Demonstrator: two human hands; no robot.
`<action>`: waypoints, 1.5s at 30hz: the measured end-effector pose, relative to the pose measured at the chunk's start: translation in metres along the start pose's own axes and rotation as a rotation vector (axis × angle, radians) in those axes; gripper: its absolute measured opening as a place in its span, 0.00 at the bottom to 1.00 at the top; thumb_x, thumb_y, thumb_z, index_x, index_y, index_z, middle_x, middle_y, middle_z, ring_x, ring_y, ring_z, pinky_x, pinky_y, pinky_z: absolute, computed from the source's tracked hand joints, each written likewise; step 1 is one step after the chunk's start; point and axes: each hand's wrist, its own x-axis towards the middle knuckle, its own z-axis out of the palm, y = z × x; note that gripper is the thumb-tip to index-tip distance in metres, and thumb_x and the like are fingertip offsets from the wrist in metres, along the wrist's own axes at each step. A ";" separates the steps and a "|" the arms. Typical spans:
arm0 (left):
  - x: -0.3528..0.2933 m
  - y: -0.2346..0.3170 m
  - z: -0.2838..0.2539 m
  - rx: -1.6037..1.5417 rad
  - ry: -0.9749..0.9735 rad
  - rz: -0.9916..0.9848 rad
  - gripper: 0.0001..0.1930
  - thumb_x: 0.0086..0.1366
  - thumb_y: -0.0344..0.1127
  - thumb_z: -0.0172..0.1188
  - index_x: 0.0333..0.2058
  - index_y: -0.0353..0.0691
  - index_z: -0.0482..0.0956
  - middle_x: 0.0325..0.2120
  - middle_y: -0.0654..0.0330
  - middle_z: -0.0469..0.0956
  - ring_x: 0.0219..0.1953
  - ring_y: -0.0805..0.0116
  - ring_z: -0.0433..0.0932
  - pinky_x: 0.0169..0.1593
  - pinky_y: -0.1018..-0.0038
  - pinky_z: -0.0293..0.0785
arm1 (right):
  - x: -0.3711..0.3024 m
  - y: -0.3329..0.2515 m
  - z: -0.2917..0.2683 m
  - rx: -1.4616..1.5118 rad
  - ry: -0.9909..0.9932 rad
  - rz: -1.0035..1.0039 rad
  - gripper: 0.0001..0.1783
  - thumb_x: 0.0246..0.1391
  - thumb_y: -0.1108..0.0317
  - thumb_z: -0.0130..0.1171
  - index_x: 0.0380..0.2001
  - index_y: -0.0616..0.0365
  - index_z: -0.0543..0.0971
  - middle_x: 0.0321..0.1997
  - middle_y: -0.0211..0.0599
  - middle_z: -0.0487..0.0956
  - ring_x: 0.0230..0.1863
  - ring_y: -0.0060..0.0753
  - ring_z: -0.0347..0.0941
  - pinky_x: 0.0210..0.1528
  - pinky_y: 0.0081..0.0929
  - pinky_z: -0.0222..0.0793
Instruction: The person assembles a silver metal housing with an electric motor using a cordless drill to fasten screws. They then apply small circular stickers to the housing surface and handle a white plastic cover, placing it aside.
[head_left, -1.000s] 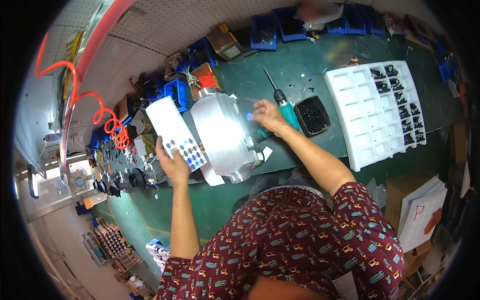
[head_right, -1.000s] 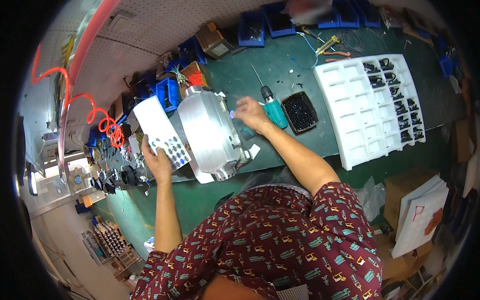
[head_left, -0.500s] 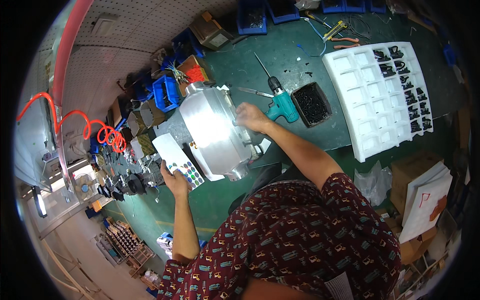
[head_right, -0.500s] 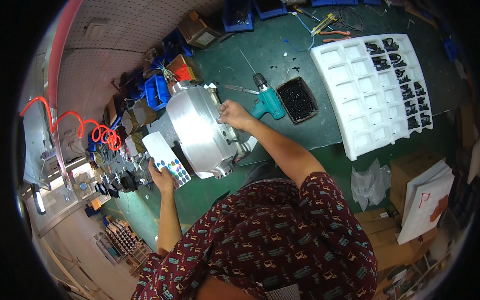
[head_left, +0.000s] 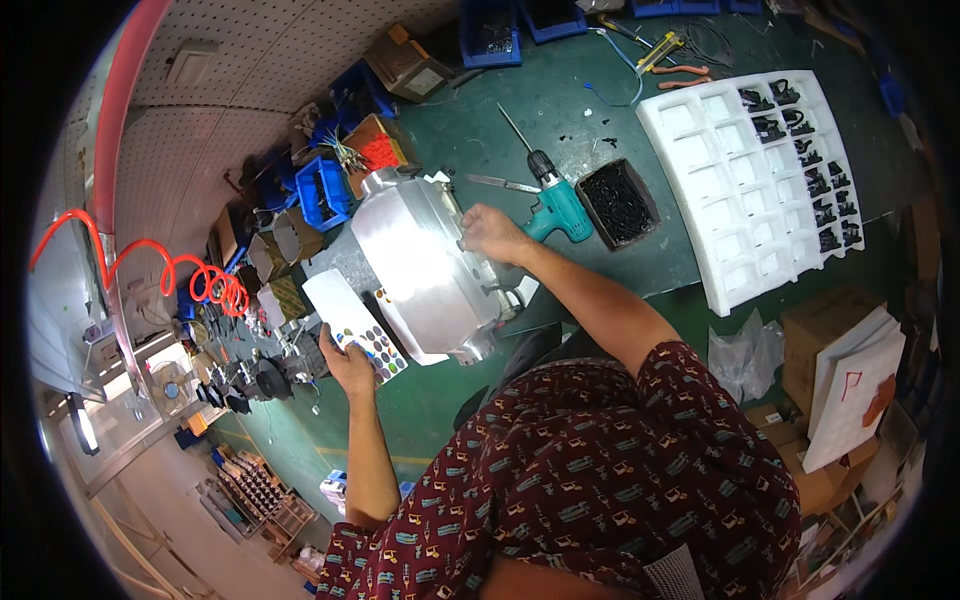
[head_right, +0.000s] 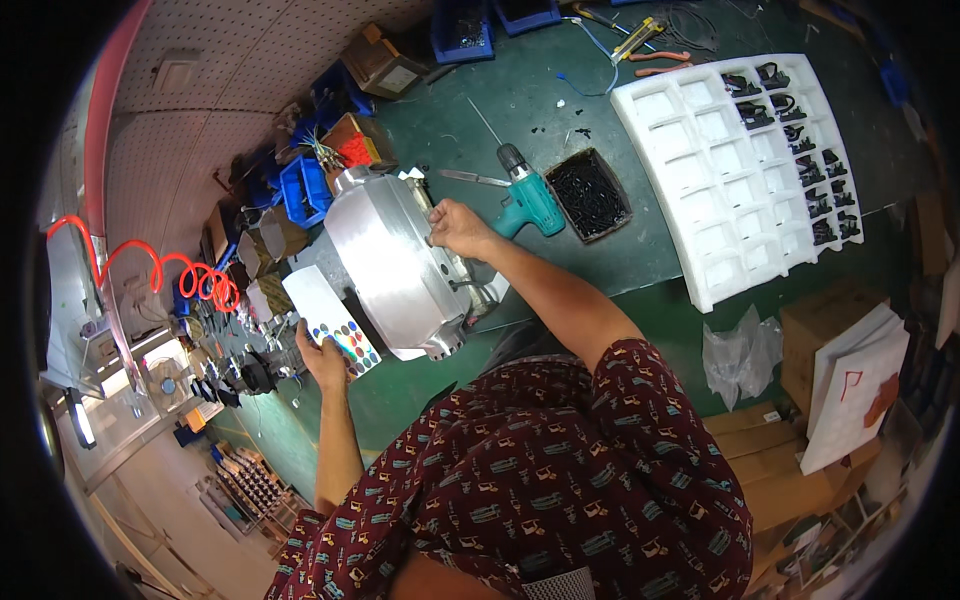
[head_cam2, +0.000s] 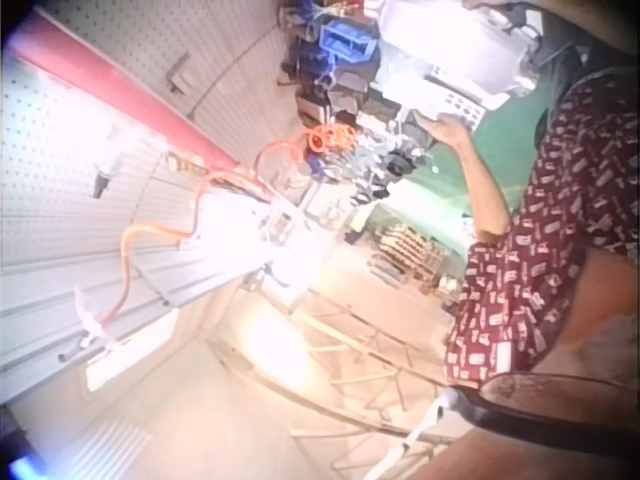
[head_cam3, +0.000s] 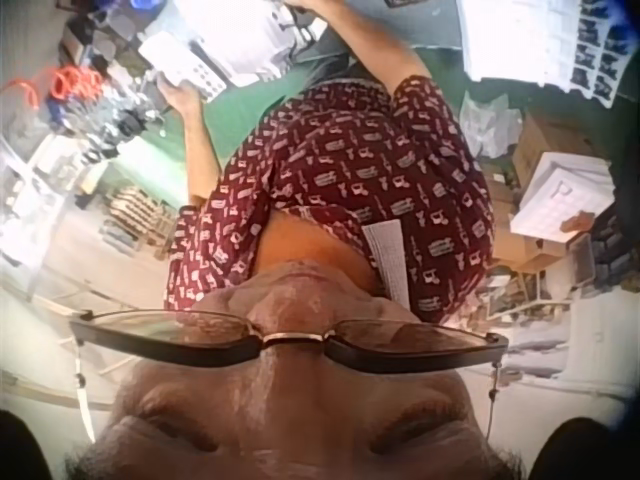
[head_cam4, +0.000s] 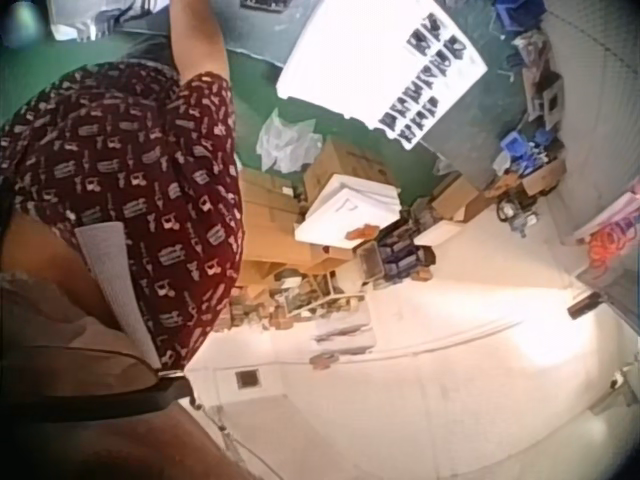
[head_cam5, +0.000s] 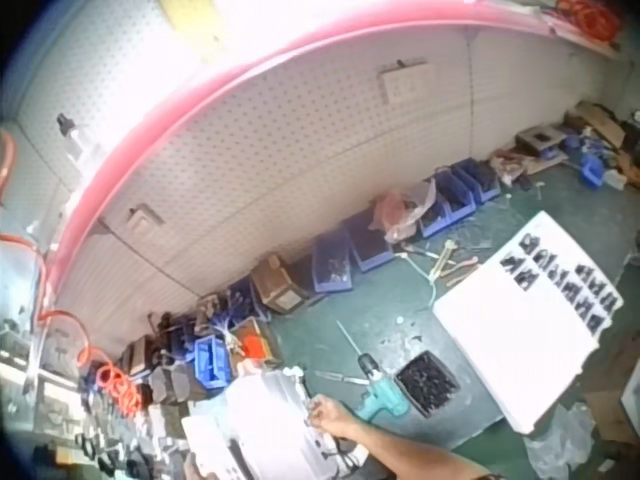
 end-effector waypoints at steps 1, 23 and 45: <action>0.001 -0.003 0.001 -0.006 -0.006 0.014 0.34 0.61 0.16 0.48 0.67 0.33 0.59 0.40 0.57 0.76 0.28 0.78 0.71 0.31 0.79 0.69 | -0.001 0.001 -0.002 -0.001 -0.001 0.004 0.21 0.45 0.76 0.70 0.41 0.62 0.72 0.29 0.33 0.79 0.32 0.25 0.75 0.38 0.25 0.71; 0.076 -0.100 0.058 -0.606 0.010 -0.202 0.36 0.58 0.17 0.55 0.67 0.36 0.58 0.35 0.54 0.81 0.30 0.68 0.80 0.35 0.71 0.76 | -0.066 -0.018 -0.044 -0.276 0.285 -0.066 0.10 0.53 0.69 0.69 0.31 0.60 0.77 0.26 0.23 0.74 0.28 0.16 0.68 0.31 0.19 0.66; -0.165 -0.170 0.061 -0.241 -0.248 -0.290 0.15 0.63 0.19 0.57 0.48 0.28 0.77 0.19 0.68 0.71 0.19 0.80 0.69 0.23 0.78 0.68 | -0.151 -0.029 -0.207 -1.013 0.829 -0.041 0.10 0.55 0.68 0.63 0.33 0.66 0.83 0.30 0.61 0.80 0.36 0.66 0.78 0.38 0.49 0.74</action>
